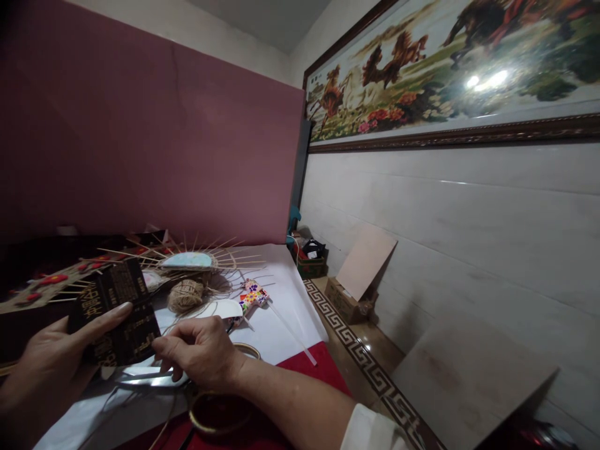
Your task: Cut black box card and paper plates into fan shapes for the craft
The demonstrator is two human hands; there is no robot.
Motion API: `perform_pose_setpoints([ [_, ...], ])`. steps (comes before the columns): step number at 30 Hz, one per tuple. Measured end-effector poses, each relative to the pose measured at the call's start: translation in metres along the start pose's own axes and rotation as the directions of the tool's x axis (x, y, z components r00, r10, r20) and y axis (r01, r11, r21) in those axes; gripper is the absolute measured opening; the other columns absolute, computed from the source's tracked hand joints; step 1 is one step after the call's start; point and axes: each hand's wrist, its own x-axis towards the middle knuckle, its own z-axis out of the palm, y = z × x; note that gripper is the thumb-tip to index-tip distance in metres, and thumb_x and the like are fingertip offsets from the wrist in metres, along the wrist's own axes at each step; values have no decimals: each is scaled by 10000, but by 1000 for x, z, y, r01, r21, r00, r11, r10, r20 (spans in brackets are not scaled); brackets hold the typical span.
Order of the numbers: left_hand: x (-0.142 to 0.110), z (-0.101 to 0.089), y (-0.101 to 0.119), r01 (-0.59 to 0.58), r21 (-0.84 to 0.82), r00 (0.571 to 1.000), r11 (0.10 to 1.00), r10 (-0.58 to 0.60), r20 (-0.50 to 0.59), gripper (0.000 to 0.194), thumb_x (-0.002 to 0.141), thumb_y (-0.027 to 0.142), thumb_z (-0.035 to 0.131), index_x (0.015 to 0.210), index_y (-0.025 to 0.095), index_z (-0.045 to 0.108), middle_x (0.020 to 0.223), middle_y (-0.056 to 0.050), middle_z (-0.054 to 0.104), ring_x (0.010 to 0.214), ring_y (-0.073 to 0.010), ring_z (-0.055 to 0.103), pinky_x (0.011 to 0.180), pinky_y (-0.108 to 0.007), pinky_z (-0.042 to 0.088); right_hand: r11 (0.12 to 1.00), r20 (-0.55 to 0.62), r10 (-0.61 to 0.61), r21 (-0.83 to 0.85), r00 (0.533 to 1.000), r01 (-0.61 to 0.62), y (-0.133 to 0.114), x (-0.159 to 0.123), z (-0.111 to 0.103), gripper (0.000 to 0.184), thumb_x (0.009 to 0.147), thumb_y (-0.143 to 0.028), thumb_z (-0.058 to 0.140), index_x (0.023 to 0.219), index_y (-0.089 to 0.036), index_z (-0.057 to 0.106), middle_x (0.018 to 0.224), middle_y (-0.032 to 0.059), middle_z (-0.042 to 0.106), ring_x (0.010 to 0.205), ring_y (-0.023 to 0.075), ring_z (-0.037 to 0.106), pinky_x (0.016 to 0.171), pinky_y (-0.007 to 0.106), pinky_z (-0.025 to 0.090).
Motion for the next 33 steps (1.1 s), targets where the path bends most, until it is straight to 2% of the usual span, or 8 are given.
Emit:
perform_pose_setpoints([
  [3, -1, 1, 2, 6, -9, 1000, 1000, -6, 16, 186, 457, 321, 688, 620, 233, 709, 618, -15, 649, 562, -187, 632, 542, -311, 557, 1000, 15, 1, -11, 1000, 0, 0, -1, -1, 438, 809, -556, 628, 654, -147, 597, 568, -18, 558, 438, 66, 474, 429, 193, 365],
  [8, -1, -2, 0, -72, 28, 997, 997, 73, -26, 355, 295, 152, 608, 601, 271, 742, 562, 24, 585, 476, -143, 529, 461, -250, 491, 999, 31, 34, -9, 999, -34, 3, -1, -1, 438, 815, -565, 614, 668, -153, 580, 585, -19, 557, 458, 61, 473, 441, 187, 358],
  [15, 2, -7, -13, -178, 140, 982, 974, 186, -45, 393, 313, 205, 620, 670, 290, 760, 558, 20, 553, 475, -157, 488, 432, -254, 446, 1000, 34, 12, 15, 999, -13, 6, -1, 0, 419, 832, -546, 609, 687, -156, 571, 590, -23, 556, 455, 61, 470, 444, 188, 352],
  [22, 2, -9, -35, -248, 177, 966, 952, 256, -23, 395, 382, 262, 619, 749, 295, 761, 685, -20, 593, 557, -182, 513, 557, -303, 500, 998, 12, -37, -59, 999, 37, -1, -2, 1, 414, 851, -500, 608, 624, -155, 577, 526, -26, 528, 457, 64, 438, 465, 196, 346],
  [26, 9, -15, -40, -266, 247, 962, 932, 272, 9, 432, 348, 230, 632, 756, 294, 758, 644, -7, 589, 527, -199, 523, 567, -345, 506, 999, 26, -14, -32, 1000, 15, 1, -2, 1, 451, 850, -552, 585, 630, -158, 570, 535, -27, 524, 463, 63, 438, 465, 194, 348],
  [30, 16, -23, -45, -366, 326, 929, 872, 363, 71, 376, 427, 238, 641, 780, 281, 765, 718, -38, 626, 598, -249, 606, 661, -397, 529, 996, 27, 31, 83, 999, -33, 2, -1, 1, 476, 830, -607, 574, 669, -160, 556, 550, -31, 530, 426, 53, 418, 422, 188, 327],
  [33, 19, -28, -53, -474, 382, 876, 793, 467, 118, 357, 531, 258, 626, 864, 257, 757, 862, -90, 673, 712, -303, 659, 729, -438, 528, 991, -51, 17, 134, 999, -10, 1, 0, 1, 472, 797, -625, 602, 699, -168, 532, 570, -36, 543, 420, 49, 416, 407, 181, 312],
])
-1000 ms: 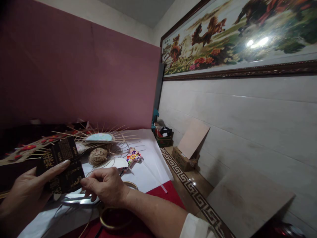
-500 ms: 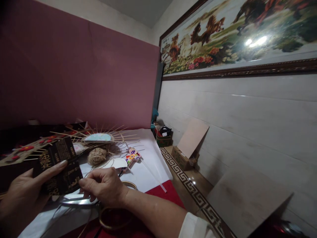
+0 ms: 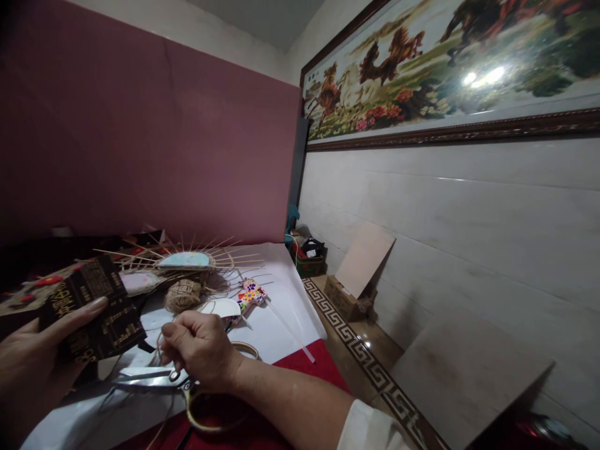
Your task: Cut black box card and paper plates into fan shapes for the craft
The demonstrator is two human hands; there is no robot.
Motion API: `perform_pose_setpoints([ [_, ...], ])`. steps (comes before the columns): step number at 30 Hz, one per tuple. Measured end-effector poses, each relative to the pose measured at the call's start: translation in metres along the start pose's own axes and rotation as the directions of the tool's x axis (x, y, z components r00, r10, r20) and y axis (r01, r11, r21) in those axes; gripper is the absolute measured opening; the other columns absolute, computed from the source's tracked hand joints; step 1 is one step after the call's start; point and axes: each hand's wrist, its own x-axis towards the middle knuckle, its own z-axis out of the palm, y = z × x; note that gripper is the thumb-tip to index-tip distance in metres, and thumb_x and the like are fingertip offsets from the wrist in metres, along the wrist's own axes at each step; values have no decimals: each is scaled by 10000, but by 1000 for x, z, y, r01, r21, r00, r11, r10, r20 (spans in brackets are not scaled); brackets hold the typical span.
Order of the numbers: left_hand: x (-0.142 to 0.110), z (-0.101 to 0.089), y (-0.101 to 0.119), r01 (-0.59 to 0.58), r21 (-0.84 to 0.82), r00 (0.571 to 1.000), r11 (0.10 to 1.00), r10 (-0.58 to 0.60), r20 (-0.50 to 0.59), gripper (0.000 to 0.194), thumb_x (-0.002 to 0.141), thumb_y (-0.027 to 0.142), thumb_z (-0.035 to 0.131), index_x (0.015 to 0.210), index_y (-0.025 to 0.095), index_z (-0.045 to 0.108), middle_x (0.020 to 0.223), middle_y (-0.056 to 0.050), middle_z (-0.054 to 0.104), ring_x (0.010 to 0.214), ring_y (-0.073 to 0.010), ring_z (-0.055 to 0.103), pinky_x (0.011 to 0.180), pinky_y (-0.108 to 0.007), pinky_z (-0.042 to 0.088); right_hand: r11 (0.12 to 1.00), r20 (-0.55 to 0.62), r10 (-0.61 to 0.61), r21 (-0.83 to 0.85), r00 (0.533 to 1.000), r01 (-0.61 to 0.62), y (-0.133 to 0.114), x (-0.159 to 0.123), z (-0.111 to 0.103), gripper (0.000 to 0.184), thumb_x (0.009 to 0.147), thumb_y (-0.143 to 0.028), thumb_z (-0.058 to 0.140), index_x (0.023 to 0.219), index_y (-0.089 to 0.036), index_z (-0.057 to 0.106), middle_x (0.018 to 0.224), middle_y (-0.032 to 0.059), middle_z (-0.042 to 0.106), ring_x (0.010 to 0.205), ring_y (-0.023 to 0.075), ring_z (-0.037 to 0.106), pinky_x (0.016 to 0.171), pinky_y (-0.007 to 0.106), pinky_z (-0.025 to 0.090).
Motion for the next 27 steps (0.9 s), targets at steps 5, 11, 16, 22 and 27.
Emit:
perform_pose_setpoints([
  [5, -2, 1, -2, -60, 8, 998, 998, 60, 1, 363, 559, 236, 612, 893, 250, 753, 835, -80, 672, 654, -272, 664, 660, -393, 546, 997, -54, -35, 61, 998, 39, -1, 2, 0, 454, 723, -594, 704, 755, -187, 506, 516, -68, 538, 372, 49, 384, 374, 176, 284],
  [11, -1, -1, 4, 8, -53, 999, 999, -6, 37, 376, 501, 197, 599, 823, 278, 775, 797, -54, 682, 734, -286, 688, 735, -413, 556, 1000, -60, -18, -13, 998, 17, 1, 4, -2, 606, 740, -769, 546, 662, -169, 544, 372, -76, 426, 315, 52, 357, 365, 186, 256],
  [16, 1, 0, 5, 155, -110, 988, 982, -150, 46, 403, 415, 190, 630, 773, 293, 784, 715, -29, 639, 609, -247, 620, 751, -436, 546, 992, -99, 5, -129, 995, -18, 6, 5, -4, 653, 774, -795, 456, 587, -171, 501, 409, -60, 421, 343, 48, 352, 377, 192, 250],
  [22, 11, -2, 58, 447, -356, 881, 821, -472, 17, 338, 326, 153, 608, 625, 261, 721, 589, 6, 585, 600, -235, 624, 580, -353, 567, 995, -123, -97, -39, 988, 93, 6, 7, 0, 450, 806, -614, 615, 898, -175, 571, 724, -15, 593, 509, 63, 448, 468, 183, 352],
  [27, 19, 0, 106, 647, -568, 696, 509, -699, 167, 180, 314, 267, 688, 490, 235, 665, 491, 24, 565, 422, -140, 542, 490, -301, 557, 995, -60, -59, -80, 996, 54, 8, 6, 0, 465, 758, -614, 668, 789, -154, 602, 574, -50, 508, 467, 57, 417, 462, 189, 334],
])
